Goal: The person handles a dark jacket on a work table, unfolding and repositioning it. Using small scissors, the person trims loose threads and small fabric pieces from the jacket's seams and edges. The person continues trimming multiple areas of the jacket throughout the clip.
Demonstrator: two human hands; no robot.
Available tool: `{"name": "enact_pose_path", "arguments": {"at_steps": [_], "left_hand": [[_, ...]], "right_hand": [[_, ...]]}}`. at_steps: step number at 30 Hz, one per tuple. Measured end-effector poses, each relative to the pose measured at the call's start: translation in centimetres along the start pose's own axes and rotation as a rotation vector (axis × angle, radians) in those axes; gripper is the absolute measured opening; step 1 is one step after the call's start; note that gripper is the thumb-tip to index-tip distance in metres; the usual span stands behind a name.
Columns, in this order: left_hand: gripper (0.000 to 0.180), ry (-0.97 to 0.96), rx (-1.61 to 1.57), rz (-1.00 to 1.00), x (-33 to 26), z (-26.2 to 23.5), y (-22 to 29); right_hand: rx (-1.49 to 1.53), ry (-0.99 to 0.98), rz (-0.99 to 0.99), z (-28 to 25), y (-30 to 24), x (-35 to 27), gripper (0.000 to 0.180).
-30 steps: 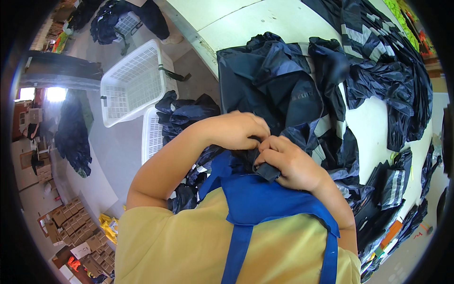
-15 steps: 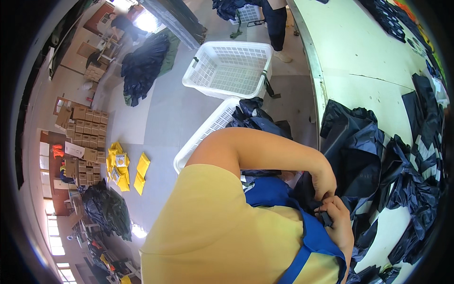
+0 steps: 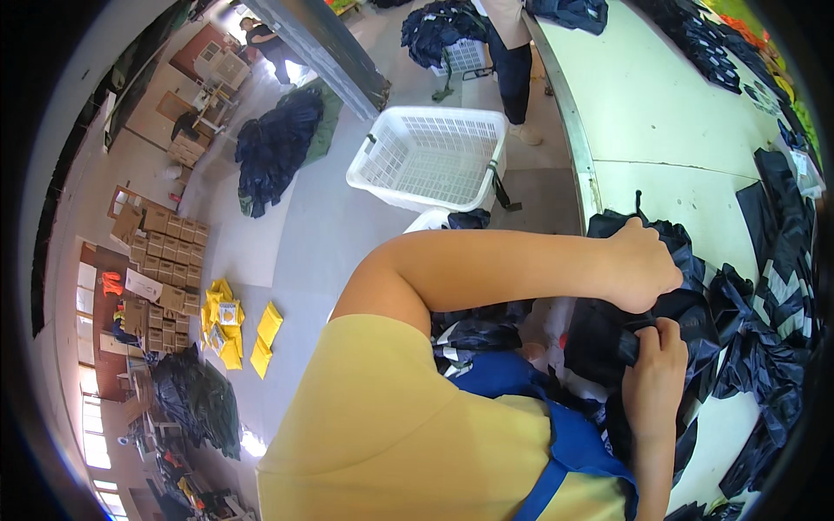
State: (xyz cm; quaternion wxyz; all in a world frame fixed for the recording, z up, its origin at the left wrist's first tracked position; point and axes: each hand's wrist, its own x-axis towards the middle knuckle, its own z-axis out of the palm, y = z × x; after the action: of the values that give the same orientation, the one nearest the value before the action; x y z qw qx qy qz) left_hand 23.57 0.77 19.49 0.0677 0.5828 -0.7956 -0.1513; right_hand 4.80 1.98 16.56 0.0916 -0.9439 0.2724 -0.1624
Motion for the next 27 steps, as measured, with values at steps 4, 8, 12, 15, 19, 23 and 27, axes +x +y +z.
{"name": "enact_pose_path", "arguments": {"at_steps": [4,8,12,15,19,23,27], "left_hand": [[0.009,0.220,0.114,-0.056,-1.0,0.5,-0.9],[0.010,0.425,0.191,-0.066,-1.0,0.5,-2.7],[0.012,0.678,-0.066,0.147,-1.9,2.8,-1.8],[0.010,0.634,-0.174,0.143,-1.9,2.9,-0.3],[0.015,0.621,-0.300,0.265,-1.1,3.2,2.9],[0.014,0.669,-0.389,0.344,0.0,4.2,5.0],[0.012,0.640,-0.382,0.278,-0.2,4.7,4.8]], "right_hand": [[-0.036,0.046,-0.146,1.0,-1.0,0.9,0.012],[0.180,-0.019,-0.193,1.0,-0.6,0.7,0.017],[0.684,-0.183,-0.053,-0.2,2.0,-0.8,0.030],[0.873,-0.122,0.151,-1.6,5.6,-1.4,0.012],[1.021,0.029,0.447,-3.5,6.5,-0.9,0.017],[1.288,-0.031,0.437,-4.0,7.3,-1.3,0.014],[1.420,0.348,0.699,-5.1,10.2,-2.5,0.017]]}}
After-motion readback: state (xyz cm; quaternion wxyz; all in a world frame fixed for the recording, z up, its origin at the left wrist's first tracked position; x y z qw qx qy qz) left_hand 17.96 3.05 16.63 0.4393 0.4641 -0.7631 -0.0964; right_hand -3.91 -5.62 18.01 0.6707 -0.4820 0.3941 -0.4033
